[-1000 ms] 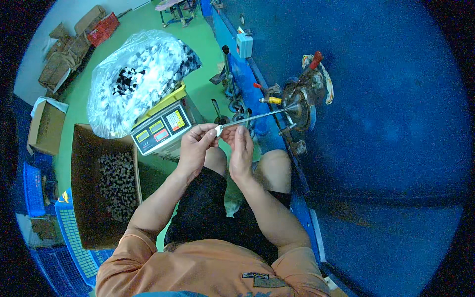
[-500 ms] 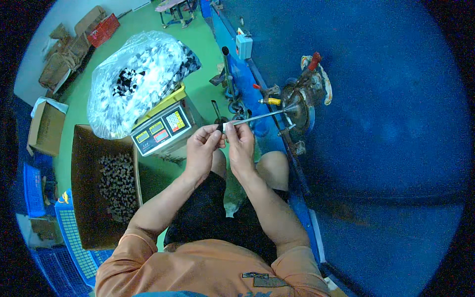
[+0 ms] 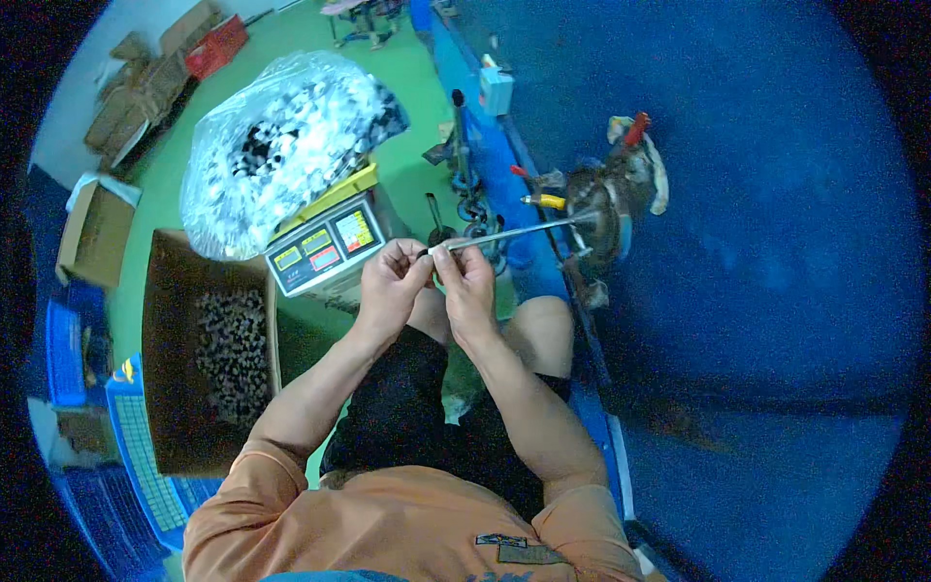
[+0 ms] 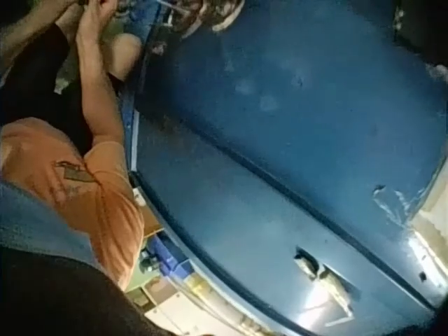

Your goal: Manually assemble small plastic and metal components onto thin rods at a workstation.

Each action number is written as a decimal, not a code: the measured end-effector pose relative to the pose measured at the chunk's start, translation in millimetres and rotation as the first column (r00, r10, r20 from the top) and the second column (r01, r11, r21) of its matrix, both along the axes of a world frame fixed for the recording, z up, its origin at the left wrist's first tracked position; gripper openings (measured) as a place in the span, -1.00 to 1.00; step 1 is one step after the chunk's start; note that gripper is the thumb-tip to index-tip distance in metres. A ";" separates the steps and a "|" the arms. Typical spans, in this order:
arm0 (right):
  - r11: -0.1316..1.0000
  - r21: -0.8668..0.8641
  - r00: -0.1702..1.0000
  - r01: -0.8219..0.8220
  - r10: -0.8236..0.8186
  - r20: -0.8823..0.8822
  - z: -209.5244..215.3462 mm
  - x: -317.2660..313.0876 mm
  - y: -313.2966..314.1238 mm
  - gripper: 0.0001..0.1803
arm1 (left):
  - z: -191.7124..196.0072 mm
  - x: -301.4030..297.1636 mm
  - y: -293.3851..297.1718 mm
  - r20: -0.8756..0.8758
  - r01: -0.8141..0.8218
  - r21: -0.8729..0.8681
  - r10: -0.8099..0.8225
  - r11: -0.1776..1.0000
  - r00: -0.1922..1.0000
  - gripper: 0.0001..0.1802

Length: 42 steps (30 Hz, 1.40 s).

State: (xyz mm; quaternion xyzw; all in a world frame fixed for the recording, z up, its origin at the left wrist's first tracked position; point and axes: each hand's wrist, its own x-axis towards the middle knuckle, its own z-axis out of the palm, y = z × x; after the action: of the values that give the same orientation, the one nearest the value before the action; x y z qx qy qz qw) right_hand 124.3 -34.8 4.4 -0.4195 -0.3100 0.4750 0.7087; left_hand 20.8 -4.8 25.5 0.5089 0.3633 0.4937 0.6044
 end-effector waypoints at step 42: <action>0.910 -0.364 0.972 -0.200 0.230 0.042 -37.5 8.6 -1.4 -0.71 | 54.6 -170.9 284.2 -0.875 0.025 0.479 0.475 0.877 0.095 -0.67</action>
State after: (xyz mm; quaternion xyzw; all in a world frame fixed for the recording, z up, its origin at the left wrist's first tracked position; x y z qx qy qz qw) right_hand 132.9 -36.3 -33.1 -0.5242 -0.2920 0.5805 0.5504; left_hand -150.2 279.4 80.1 0.7451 0.6406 0.1848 0.0194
